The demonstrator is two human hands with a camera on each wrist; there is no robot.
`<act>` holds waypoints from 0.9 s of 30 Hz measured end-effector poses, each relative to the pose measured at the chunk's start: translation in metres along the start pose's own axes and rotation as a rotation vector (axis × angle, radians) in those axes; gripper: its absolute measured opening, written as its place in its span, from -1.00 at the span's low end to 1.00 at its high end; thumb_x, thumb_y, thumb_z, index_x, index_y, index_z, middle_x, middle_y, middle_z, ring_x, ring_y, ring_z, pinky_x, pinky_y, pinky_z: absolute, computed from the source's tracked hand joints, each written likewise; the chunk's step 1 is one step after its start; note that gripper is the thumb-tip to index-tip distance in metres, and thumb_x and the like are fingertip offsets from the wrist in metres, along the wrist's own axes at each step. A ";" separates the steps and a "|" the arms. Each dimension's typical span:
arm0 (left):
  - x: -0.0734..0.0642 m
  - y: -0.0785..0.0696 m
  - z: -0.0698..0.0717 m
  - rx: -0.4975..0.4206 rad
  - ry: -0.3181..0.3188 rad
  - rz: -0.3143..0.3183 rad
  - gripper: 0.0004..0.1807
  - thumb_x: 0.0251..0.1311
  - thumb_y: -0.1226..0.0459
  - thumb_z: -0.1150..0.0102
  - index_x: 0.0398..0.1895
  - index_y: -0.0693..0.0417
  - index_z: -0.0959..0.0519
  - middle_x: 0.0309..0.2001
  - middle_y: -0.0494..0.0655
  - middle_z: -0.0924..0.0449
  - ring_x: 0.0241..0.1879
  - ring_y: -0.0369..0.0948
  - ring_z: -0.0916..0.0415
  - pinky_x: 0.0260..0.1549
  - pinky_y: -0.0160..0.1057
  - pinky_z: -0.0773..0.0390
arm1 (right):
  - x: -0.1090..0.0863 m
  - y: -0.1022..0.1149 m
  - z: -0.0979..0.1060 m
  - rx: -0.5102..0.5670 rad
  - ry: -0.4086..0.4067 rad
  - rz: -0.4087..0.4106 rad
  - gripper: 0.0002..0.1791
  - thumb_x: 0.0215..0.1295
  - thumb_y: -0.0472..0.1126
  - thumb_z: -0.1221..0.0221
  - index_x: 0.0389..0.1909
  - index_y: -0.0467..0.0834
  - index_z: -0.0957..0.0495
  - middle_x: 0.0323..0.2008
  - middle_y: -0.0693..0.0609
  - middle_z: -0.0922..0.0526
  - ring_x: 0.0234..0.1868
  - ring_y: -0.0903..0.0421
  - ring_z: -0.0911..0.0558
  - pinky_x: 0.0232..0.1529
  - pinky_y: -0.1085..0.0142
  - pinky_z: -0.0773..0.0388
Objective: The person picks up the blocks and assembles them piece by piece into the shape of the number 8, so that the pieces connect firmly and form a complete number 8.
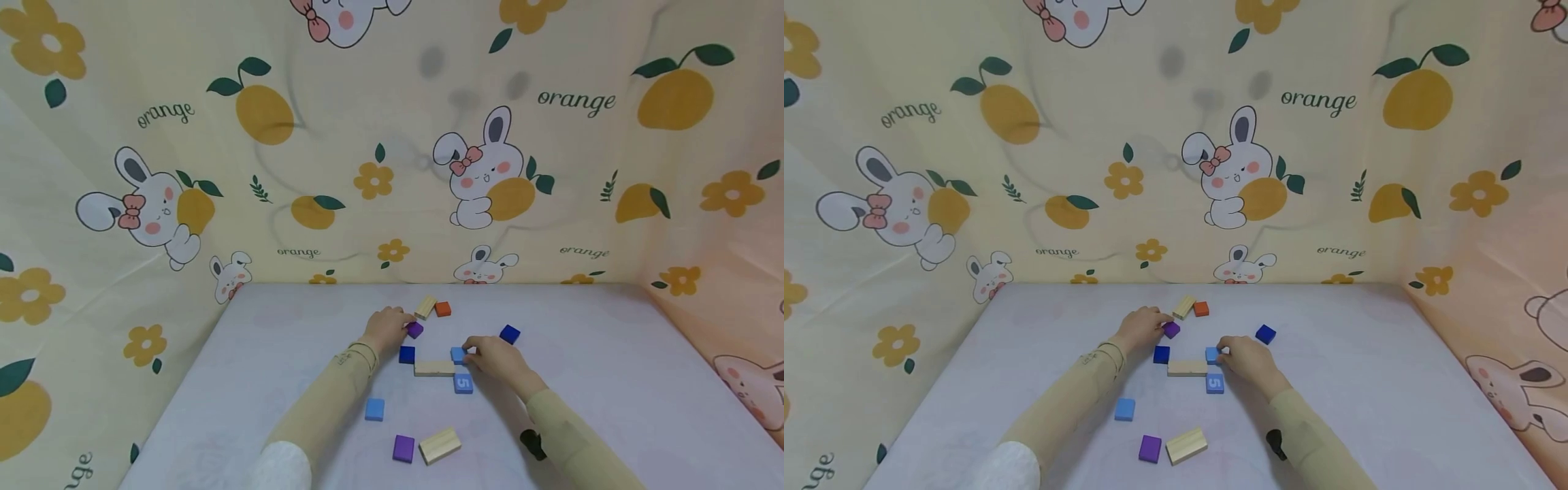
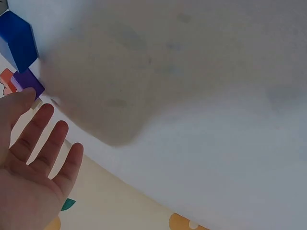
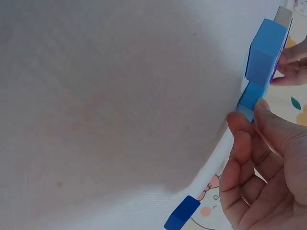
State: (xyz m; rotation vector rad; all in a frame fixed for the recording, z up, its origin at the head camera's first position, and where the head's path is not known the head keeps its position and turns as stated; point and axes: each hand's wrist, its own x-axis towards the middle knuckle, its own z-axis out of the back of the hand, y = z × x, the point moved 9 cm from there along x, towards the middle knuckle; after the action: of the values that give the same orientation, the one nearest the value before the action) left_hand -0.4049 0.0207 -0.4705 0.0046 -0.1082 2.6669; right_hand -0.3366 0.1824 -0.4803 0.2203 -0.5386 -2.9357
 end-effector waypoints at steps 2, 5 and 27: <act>0.001 0.000 0.000 0.003 -0.005 -0.003 -0.71 0.09 0.17 -0.09 -0.08 -0.26 -0.53 -0.23 -0.19 -0.57 -0.26 -0.22 -0.47 -0.31 -0.23 -0.48 | -0.001 0.001 0.001 0.002 -0.001 0.003 -0.73 0.07 -0.13 -0.17 -0.17 -0.06 -0.54 -0.62 0.12 -0.49 -0.59 0.23 -0.39 -0.56 0.42 -0.34; 0.002 0.001 -0.001 0.008 -0.005 -0.005 -0.71 0.08 0.16 -0.10 -0.08 -0.24 -0.53 -0.21 -0.20 -0.58 -0.25 -0.22 -0.47 -0.31 -0.22 -0.48 | -0.002 0.002 0.002 0.004 -0.004 0.005 -0.73 0.07 -0.13 -0.17 -0.17 -0.07 -0.54 -0.62 0.12 -0.48 -0.59 0.23 -0.39 -0.56 0.42 -0.34; -0.018 0.037 0.002 -0.096 0.053 0.070 -0.77 0.03 0.18 -0.15 -0.19 -0.10 -0.59 -0.30 -0.17 -0.60 -0.30 -0.23 -0.47 -0.28 -0.21 -0.44 | -0.002 0.001 0.001 0.004 -0.010 0.002 -0.73 0.06 -0.14 -0.18 -0.17 -0.07 -0.54 -0.55 0.10 -0.55 -0.57 0.23 -0.40 -0.53 0.41 -0.38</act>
State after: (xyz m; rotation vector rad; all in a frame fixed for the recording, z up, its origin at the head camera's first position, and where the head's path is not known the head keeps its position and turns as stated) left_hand -0.4059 -0.0199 -0.4720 -0.1028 -0.2232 2.7260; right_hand -0.3345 0.1822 -0.4786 0.2050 -0.5451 -2.9354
